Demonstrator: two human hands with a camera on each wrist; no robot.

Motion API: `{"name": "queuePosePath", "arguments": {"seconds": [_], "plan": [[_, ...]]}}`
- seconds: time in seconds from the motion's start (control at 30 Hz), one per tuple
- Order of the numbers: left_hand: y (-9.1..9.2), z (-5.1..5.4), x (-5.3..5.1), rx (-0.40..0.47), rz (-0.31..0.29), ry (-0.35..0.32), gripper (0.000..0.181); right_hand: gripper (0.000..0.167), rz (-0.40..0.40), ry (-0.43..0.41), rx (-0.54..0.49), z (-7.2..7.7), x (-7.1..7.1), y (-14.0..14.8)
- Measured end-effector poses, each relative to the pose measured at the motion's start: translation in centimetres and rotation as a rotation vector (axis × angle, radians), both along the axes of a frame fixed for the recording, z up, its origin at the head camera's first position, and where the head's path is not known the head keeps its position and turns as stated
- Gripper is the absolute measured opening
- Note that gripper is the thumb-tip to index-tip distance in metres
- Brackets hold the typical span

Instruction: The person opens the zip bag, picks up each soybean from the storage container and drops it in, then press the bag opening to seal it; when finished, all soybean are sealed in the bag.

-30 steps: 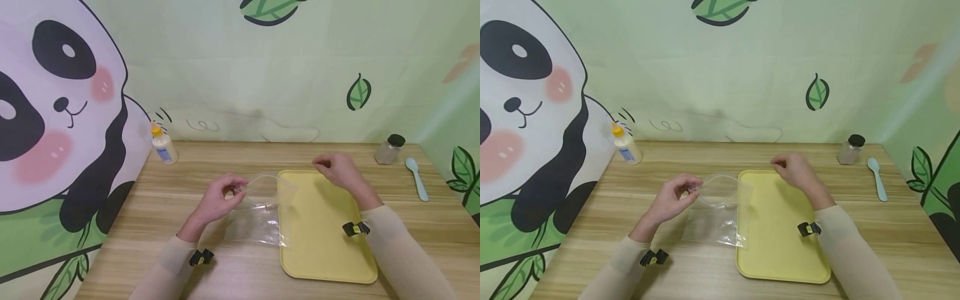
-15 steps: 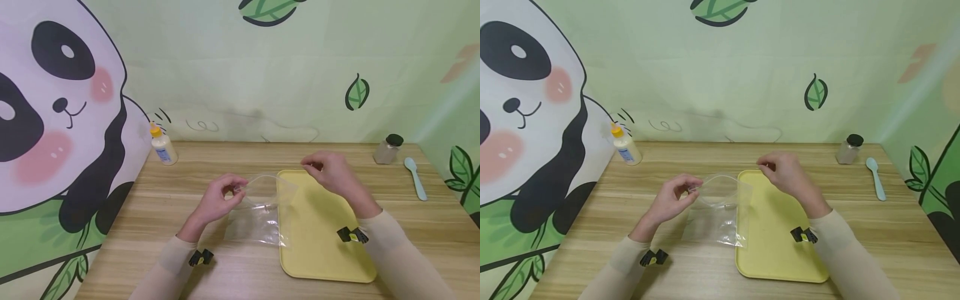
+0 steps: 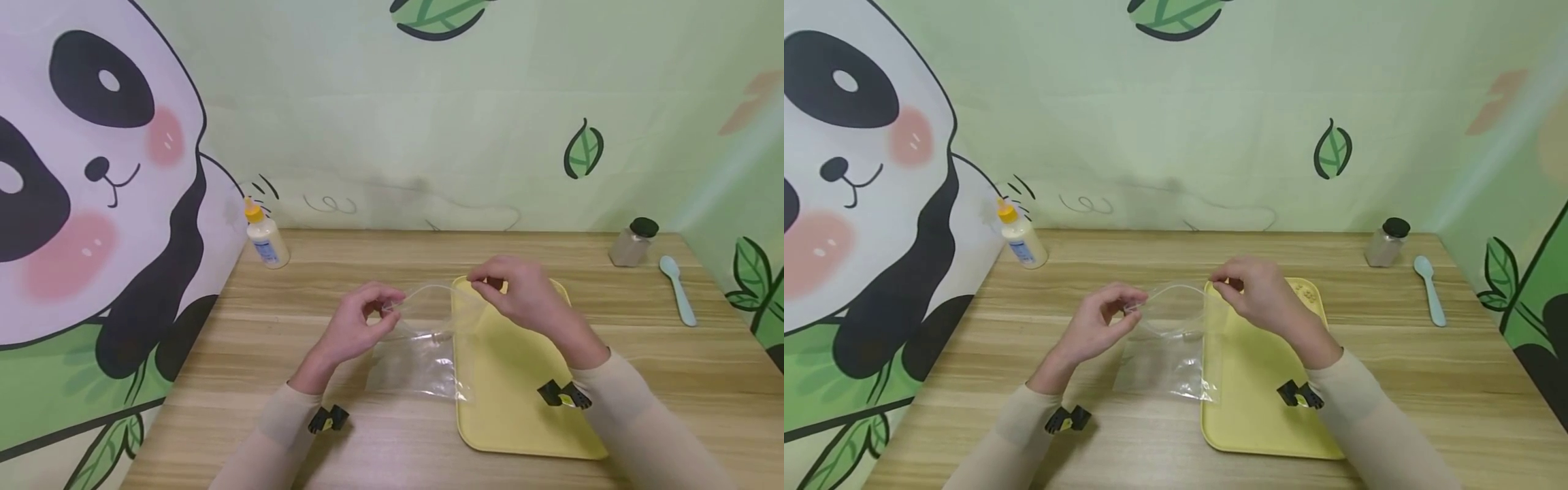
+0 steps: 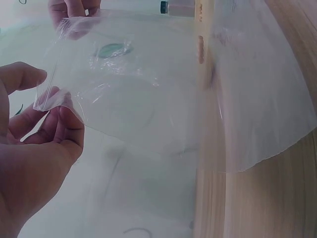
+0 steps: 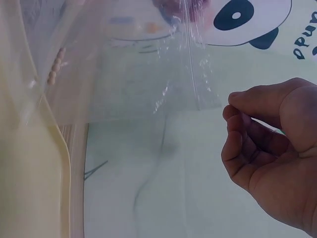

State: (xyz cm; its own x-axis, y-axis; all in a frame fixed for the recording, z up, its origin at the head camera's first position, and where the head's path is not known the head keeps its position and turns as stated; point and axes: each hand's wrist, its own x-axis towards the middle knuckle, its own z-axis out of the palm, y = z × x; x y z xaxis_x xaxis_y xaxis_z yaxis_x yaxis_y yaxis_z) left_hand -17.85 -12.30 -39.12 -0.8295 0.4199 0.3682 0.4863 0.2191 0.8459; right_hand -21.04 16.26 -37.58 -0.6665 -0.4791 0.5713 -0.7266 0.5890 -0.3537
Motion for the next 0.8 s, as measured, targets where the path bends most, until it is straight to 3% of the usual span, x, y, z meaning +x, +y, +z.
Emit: {"name": "queuePosePath", "arguments": {"seconds": [0.4, 0.8], "plan": [[0.0, -0.1, -0.2, -0.005, 0.006, 0.008, 0.025, 0.012, 0.073, -0.001, -0.027, -0.2, 0.6, -1.5], [-0.1, -0.2, 0.0, -0.001, 0.004, 0.005, 0.025, 0.01, 0.074, -0.025, -0.021, -0.5, 0.7, -1.5]]}}
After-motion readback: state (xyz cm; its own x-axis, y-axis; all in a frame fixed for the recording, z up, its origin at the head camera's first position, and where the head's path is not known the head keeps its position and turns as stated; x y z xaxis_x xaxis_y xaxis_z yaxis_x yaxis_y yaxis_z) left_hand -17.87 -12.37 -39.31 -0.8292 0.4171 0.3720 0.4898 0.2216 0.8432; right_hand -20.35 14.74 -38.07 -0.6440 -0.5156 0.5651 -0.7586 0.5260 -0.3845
